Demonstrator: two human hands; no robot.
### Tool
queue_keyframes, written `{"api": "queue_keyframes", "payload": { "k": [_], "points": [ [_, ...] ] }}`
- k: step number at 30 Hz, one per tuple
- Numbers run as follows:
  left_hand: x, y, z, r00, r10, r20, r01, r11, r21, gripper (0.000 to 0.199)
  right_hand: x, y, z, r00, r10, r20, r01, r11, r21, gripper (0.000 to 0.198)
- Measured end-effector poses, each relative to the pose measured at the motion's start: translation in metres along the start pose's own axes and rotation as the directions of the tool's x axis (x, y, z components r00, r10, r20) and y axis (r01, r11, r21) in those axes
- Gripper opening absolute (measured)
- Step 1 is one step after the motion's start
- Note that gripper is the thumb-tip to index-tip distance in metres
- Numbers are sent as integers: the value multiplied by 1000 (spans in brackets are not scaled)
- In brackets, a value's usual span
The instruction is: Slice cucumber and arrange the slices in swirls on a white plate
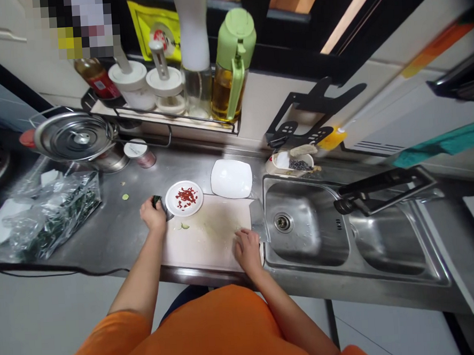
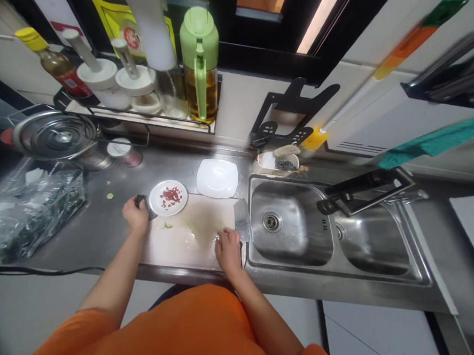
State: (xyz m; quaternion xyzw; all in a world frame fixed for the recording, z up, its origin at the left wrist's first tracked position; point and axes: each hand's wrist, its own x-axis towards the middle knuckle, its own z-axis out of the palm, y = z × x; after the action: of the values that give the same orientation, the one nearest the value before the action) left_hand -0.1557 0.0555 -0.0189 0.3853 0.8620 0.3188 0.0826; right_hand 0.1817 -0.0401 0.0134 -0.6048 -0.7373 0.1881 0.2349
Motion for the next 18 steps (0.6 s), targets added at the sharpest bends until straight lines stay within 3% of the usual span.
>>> {"api": "queue_keyframes", "payload": {
  "k": [3,6,8,10,11,12,14,15,16,18],
  "points": [
    [-7,4,-2,999,12,30,-12,1000,5,38,0,1,0,1000,-11,-4,11,1000,9,33],
    [-36,15,-13,996,71,-46,-71,997,-1,49,1,4,0,1000,-21,-2,21,1000,16,32],
    [-72,20,-26,980,191,-54,-192,981,-25,51,3,5,0,1000,-24,18,24,999,21,27],
    [-116,13,-46,920,388,45,-384,919,-86,48,6,5,-2,998,-26,54,24,999,27,21],
    [-139,3,-58,849,508,142,-492,860,-137,45,9,5,-3,997,-29,74,27,999,31,19],
    [-160,-12,-73,737,626,254,-593,779,-203,41,11,5,-3,995,-34,91,31,999,35,18],
    [-194,-53,-108,452,758,470,-711,625,-324,37,16,5,-4,993,-43,113,38,998,40,19],
    [-204,-78,-126,398,756,520,-719,609,-335,36,18,6,-4,992,-47,119,42,998,41,20],
    [-208,-103,-146,457,708,539,-698,661,-276,34,20,6,-4,991,-52,123,48,998,41,21],
    [-198,-148,-183,653,556,514,-605,791,-88,28,22,8,-4,989,-68,131,64,997,37,23]
  ]
}}
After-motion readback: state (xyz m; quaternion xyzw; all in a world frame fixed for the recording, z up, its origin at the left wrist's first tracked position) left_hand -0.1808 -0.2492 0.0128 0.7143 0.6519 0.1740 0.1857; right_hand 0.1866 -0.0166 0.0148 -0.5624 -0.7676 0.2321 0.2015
